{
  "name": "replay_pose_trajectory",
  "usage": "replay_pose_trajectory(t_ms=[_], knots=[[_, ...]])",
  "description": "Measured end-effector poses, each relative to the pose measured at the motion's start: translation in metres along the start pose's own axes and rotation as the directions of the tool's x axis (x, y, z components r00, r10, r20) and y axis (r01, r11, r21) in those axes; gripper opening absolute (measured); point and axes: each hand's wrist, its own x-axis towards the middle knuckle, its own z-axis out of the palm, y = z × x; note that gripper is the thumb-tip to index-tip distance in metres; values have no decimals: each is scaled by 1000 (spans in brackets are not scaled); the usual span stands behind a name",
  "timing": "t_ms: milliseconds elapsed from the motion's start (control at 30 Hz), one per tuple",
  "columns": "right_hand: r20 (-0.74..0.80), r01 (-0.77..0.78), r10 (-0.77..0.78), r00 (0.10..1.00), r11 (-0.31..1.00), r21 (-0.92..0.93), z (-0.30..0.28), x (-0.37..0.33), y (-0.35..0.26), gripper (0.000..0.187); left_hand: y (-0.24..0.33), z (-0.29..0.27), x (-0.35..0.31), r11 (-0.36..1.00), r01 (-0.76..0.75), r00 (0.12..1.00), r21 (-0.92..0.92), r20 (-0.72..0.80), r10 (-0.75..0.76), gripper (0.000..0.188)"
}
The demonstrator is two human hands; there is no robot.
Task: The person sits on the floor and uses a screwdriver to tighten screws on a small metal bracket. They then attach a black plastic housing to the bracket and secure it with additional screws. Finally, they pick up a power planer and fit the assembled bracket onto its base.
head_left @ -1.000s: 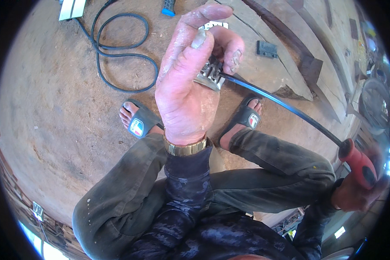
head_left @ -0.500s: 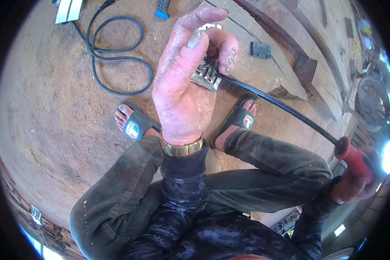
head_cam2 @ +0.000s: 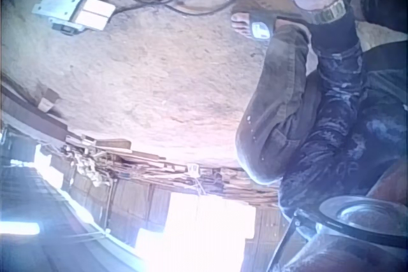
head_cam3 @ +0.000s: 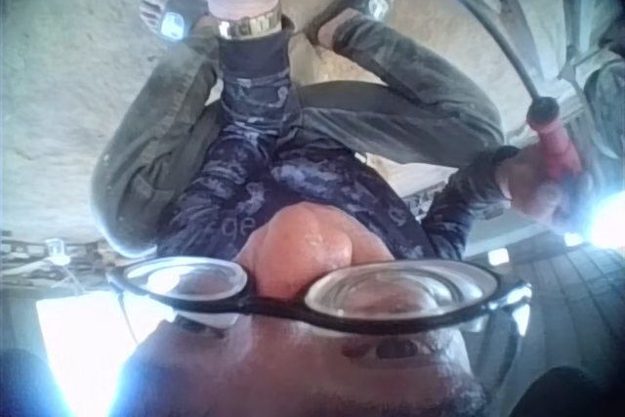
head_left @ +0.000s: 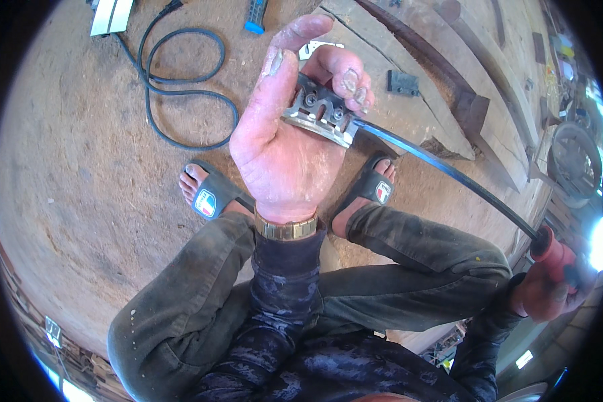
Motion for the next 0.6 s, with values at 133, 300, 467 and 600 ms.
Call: replay_pose_trajectory(t_ms=[133, 300, 467, 600], knots=[[-59, -60, 65, 996, 995, 80, 7, 0, -5, 49, -8, 1, 1, 999, 3, 1000, 52, 28, -4, 48], [-72, -87, 93, 993, 993, 81, 14, -1, -8, 48, -12, 0, 2, 999, 40, 997, -4, 69, -39, 56], [-72, -91, 97, 993, 992, 87, 13, 2, -7, 46, -15, 5, 1, 975, -15, 994, -220, 99, 38, 79], [-21, -128, 133, 991, 977, 173, 10, 4, -8, 44, -15, 7, 4, 940, -23, 987, -340, 142, 75, 101]])
